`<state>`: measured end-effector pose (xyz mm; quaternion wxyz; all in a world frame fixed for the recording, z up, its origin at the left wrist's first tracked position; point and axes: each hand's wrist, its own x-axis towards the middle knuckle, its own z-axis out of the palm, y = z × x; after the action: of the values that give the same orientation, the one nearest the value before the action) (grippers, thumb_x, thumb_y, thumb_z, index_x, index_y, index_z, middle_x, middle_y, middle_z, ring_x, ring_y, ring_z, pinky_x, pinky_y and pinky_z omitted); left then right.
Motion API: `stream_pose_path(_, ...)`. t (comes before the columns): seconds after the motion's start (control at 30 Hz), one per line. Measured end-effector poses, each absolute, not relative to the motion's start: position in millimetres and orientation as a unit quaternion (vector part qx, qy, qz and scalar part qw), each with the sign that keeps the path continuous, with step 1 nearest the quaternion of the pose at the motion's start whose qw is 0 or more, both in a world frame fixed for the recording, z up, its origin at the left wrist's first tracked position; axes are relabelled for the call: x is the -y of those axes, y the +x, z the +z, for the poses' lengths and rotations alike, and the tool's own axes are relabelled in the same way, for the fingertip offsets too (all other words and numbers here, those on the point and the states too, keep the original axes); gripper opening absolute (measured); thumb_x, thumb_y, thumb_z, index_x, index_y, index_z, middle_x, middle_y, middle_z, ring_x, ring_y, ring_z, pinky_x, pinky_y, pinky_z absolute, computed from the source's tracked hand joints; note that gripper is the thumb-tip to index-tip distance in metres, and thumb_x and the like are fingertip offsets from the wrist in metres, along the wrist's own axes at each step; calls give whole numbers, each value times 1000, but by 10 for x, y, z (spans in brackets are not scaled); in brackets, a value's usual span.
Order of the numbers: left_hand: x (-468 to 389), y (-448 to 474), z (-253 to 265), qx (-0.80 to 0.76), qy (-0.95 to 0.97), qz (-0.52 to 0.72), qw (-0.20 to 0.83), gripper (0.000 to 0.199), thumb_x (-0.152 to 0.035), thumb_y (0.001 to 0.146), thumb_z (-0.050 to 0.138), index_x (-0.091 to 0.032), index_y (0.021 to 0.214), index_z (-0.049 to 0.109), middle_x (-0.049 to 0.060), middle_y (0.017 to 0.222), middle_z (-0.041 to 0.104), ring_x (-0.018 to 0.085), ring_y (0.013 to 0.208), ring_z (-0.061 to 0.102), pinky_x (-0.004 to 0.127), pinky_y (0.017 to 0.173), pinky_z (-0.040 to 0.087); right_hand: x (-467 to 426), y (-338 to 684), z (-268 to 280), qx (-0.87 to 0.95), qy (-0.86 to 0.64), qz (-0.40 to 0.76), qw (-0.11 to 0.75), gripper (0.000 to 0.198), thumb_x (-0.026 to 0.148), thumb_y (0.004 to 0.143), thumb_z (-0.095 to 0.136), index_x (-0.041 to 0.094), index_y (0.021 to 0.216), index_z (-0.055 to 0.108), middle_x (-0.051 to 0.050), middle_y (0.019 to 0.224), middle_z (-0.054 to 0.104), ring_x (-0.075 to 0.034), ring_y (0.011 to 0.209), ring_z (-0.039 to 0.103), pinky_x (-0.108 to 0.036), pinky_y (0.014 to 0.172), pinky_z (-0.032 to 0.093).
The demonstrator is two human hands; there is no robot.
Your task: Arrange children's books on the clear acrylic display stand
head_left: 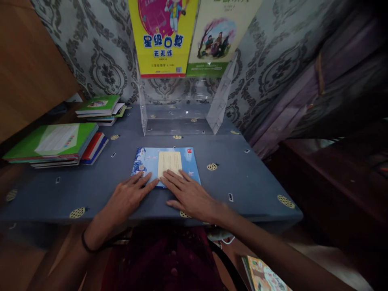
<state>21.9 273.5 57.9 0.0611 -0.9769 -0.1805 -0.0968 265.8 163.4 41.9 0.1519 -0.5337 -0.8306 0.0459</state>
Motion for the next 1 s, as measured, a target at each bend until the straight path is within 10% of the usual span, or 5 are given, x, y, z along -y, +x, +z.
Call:
stream_pose_path(0.3,-2962,176,773,158,-981,-103,-42,54,-7,97,45,-29,145,54,8,137,68,24,123,67,38,94,59,-1570,3160,399,745,-583,116,303,43,18,96,59,28,138,62,-5,143,63,-25,135,57,-55,120,37)
stream_pose_path(0.6,-3245,203,895,204,-927,-207,-238,35,-36,101,48,-27,127,70,3,124,75,22,111,73,37,98,58,-2082,3680,478,524,-558,370,527,37,46,59,92,24,88,80,-6,114,77,-27,113,70,-46,108,49)
stream_pose_path(1.0,-3525,248,930,355,-649,-457,-494,43,-51,67,82,-21,98,82,7,105,80,30,103,72,37,94,57,-2967,3150,604,418,-432,407,687,62,57,62,89,29,112,65,-5,105,76,-27,95,73,-48,86,60)
